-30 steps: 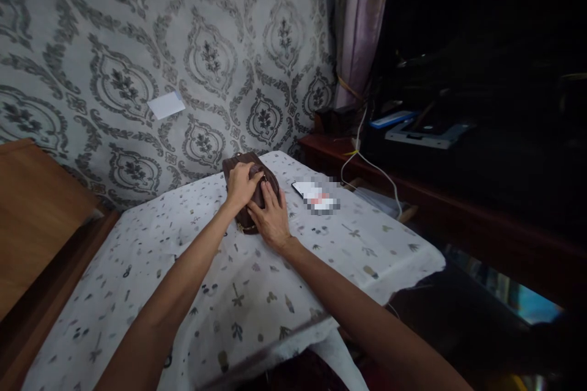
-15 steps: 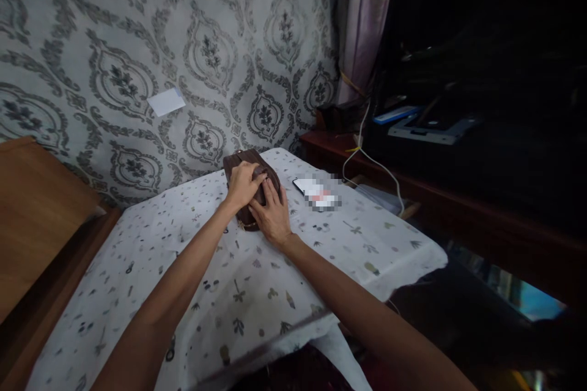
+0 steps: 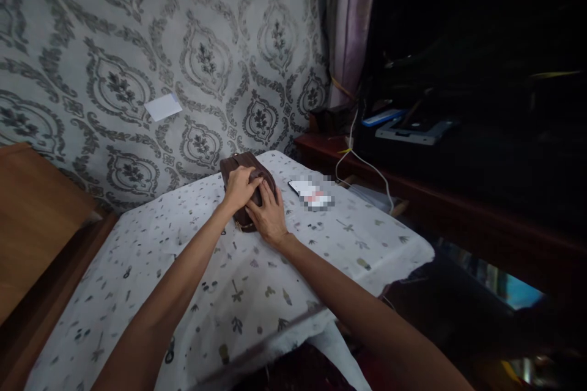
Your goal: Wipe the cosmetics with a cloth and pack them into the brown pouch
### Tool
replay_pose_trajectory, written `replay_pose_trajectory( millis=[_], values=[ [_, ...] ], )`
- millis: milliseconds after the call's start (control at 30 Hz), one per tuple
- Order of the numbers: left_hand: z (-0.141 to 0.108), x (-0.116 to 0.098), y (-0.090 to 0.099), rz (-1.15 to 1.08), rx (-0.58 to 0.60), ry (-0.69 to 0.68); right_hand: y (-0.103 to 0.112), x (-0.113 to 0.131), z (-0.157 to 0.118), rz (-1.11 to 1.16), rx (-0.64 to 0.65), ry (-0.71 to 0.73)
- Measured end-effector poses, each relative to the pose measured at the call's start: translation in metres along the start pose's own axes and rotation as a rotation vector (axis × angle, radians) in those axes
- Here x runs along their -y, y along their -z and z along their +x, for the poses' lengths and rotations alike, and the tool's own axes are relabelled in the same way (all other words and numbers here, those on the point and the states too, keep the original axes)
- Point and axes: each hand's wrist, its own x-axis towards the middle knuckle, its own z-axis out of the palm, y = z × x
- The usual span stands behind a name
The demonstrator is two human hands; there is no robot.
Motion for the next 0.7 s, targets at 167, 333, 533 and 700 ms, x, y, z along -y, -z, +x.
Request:
replay_pose_trajectory(
  millis=[167,333,533,700],
  values=[
    [0.002,0.001,0.002,-0.056,-0.02,0.015,0.005,0.0,0.0,-0.004,0.011,0.014],
    [0.004,0.004,0.002,-0.134,-0.034,0.041,0.007,-0.003,-0.007,-0.038,0.028,0.054],
    [0.005,0.008,-0.001,-0.187,-0.031,0.065,0.009,-0.005,-0.014,-0.059,0.055,0.062],
    [0.004,0.008,-0.002,-0.198,-0.026,0.063,0.008,-0.006,-0.014,-0.04,0.071,0.058]
  ],
)
